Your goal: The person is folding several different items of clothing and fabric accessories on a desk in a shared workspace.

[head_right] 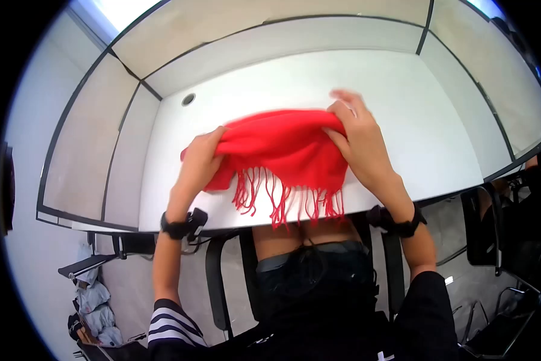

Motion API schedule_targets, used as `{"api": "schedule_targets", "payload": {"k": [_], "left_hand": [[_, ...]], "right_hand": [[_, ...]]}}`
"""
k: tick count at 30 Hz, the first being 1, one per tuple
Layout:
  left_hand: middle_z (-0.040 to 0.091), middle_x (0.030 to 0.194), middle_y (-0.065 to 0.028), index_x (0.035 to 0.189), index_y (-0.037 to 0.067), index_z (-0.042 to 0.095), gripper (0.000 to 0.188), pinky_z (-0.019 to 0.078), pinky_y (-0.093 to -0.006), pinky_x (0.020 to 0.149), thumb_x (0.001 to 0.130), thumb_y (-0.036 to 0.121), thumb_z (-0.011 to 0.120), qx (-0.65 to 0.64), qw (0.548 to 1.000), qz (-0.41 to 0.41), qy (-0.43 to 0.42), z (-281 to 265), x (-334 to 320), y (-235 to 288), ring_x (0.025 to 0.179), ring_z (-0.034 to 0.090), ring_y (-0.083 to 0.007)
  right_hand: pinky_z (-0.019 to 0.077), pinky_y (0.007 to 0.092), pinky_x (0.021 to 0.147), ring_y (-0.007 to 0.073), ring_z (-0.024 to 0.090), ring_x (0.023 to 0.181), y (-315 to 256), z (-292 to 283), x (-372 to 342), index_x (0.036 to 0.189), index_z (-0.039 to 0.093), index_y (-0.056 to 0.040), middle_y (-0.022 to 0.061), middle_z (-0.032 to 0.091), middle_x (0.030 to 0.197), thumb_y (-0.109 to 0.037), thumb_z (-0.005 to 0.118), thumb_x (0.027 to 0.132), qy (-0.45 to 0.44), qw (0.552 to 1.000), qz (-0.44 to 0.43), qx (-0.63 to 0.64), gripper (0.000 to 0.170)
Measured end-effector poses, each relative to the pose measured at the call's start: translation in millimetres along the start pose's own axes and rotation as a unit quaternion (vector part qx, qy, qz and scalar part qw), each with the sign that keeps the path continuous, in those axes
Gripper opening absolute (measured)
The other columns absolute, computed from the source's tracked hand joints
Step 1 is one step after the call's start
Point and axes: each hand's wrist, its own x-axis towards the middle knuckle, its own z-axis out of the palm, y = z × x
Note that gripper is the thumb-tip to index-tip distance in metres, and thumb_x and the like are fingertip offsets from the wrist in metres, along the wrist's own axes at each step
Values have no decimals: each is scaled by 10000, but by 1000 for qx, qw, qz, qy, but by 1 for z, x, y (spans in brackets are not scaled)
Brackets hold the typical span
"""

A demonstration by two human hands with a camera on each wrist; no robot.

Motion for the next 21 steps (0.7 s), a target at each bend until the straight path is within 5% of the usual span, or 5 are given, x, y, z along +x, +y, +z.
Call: {"api": "schedule_targets", "payload": {"k": [5, 9, 11, 13, 21], "left_hand": [[685, 853, -202, 1090, 22, 598, 279, 511, -334, 673, 817, 45, 650, -218, 973, -51, -62, -75, 18, 34, 722, 667, -285], [698, 873, -195, 1116, 26, 589, 297, 525, -331, 700, 826, 55, 650, -214, 970, -22, -112, -51, 36, 12, 732, 663, -247], [678, 1061, -185, 1255, 76, 533, 379, 523, -346, 858, 895, 125, 640, -138, 961, -123, -204, -38, 36, 15, 962, 661, -292], [628, 1196, -200, 1306, 93, 515, 407, 492, -379, 940, 917, 140, 621, 22, 989, -76, -122, -8, 24, 1, 1101, 614, -327], [515, 1356, -183, 1343, 79, 521, 396, 389, -398, 1069, 974, 222, 529, -158, 982, -97, -29, 13, -21, -28, 1254, 500, -343]], "right_hand": [[487, 247, 668, 128, 613, 724, -8, -56, 22, 936, 590, 3, 79, 649, 788, -137, 627, 929, 0, 976, 117, 182, 145], [505, 258, 590, 128, 634, 671, 48, -44, 40, 905, 608, 7, 82, 659, 762, -226, 699, 891, -68, 964, 157, 202, 251], [525, 259, 611, 156, 665, 689, 84, -18, 36, 926, 635, 10, 122, 686, 787, -270, 746, 854, -87, 949, 242, 183, 310], [562, 288, 714, 233, 696, 857, 125, 5, 18, 1090, 607, 76, 188, 692, 975, -340, 777, 822, -115, 935, 290, 166, 523], [559, 330, 821, 260, 658, 999, 103, -18, -1, 1347, 353, 76, 259, 598, 1157, -295, 793, 811, -173, 867, 407, 227, 786]]}}
